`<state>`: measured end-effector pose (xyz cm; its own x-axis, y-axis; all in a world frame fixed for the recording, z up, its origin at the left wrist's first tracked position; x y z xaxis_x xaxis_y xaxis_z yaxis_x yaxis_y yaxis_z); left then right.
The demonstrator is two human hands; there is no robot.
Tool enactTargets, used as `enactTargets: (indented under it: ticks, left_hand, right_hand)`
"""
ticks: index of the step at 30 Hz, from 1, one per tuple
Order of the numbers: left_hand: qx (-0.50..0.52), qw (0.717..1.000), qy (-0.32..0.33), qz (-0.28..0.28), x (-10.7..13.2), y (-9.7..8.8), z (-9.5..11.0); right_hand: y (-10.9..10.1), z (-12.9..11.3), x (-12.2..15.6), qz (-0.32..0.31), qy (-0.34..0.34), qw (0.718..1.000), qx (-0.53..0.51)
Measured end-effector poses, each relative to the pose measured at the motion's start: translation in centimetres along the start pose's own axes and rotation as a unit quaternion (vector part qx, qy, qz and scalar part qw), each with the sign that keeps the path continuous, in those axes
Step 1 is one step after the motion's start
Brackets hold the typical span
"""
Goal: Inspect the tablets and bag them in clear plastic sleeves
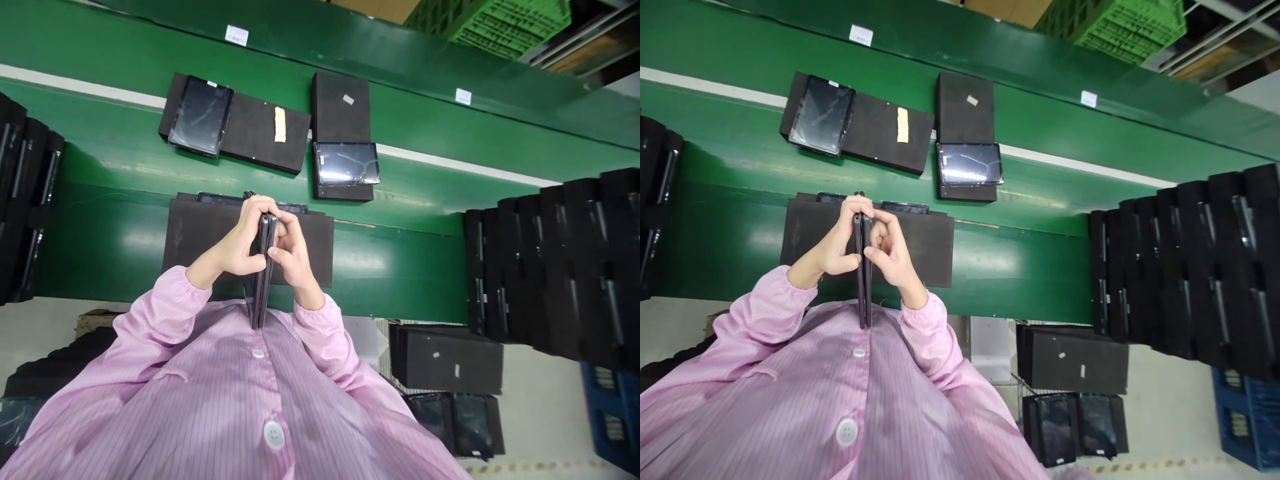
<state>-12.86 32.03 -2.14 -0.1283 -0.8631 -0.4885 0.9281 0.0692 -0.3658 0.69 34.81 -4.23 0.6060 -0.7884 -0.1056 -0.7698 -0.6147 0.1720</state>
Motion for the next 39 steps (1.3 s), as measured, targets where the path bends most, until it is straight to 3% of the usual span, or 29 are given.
enactTargets:
  ticks: [6,13,16,20,22,25,28,31,33,35,37,38,39]
  left_hand:
    - [0.034,0.999,-0.008,0.009,-0.1,0.4,-0.3]
    - [0.094,0.99,-0.098,0.036,0.8,0.9,-1.7]
    - [0.119,0.984,-0.119,0.066,1.8,1.2,-2.3]
    - [0.163,0.967,-0.146,0.13,2.7,1.2,-2.8]
    - [0.183,0.955,-0.163,0.166,2.6,1.0,-2.9]
    - [0.223,0.934,-0.179,0.213,1.8,0.1,-3.0]
    - [0.284,0.904,-0.195,0.254,0.6,-1.3,-3.5]
    - [0.343,0.855,-0.218,0.321,0.2,-2.7,-4.2]
    - [0.359,0.818,-0.281,0.351,1.4,-3.1,-4.6]
    - [0.36,0.779,-0.4,0.322,3.9,-2.5,-4.5]
    - [0.363,0.743,-0.52,0.214,7.2,-1.1,-3.9]
    - [0.372,0.735,-0.549,0.14,8.7,-0.2,-3.5]
    - [0.37,0.741,-0.548,0.112,10.0,0.5,-3.1]
  right_hand:
    - [0.6,-0.6,-0.2,0.054,0.002,0.998,-0.021]
    - [1.1,-0.3,-0.3,0.072,0.034,0.996,-0.028]
    - [1.1,2.0,0.2,0.075,0.043,0.993,-0.08]
    - [0.7,7.6,2.0,0.192,0.106,0.974,-0.059]
    - [0.9,10.1,3.3,0.208,0.145,0.967,-0.033]
    - [1.5,12.1,4.9,0.129,0.197,0.971,-0.041]
    - [1.6,12.2,5.6,0.067,0.233,0.969,-0.04]
    - [0.9,11.4,5.3,0.088,0.235,0.968,-0.011]
    - [0.1,10.5,4.9,0.122,0.226,0.966,0.023]
    - [-1.2,9.4,4.6,0.156,0.21,0.963,0.065]
    - [-2.7,8.0,4.3,0.183,0.189,0.959,0.11]
    - [-3.4,7.2,4.3,0.192,0.177,0.956,0.132]
    - [-4.1,6.4,4.2,0.198,0.166,0.954,0.151]
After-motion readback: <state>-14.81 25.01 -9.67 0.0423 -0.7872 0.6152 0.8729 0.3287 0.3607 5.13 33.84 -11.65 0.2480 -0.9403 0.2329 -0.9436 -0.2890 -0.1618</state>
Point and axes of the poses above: each hand's wrist, its own x-axis away from the middle knuckle, its own y-axis out of the palm, z = x × y, the point moved 2 cm from there along -x, towards the middle knuckle, and after that the axes turned 4 degrees about -y, right-handed, at the moved point
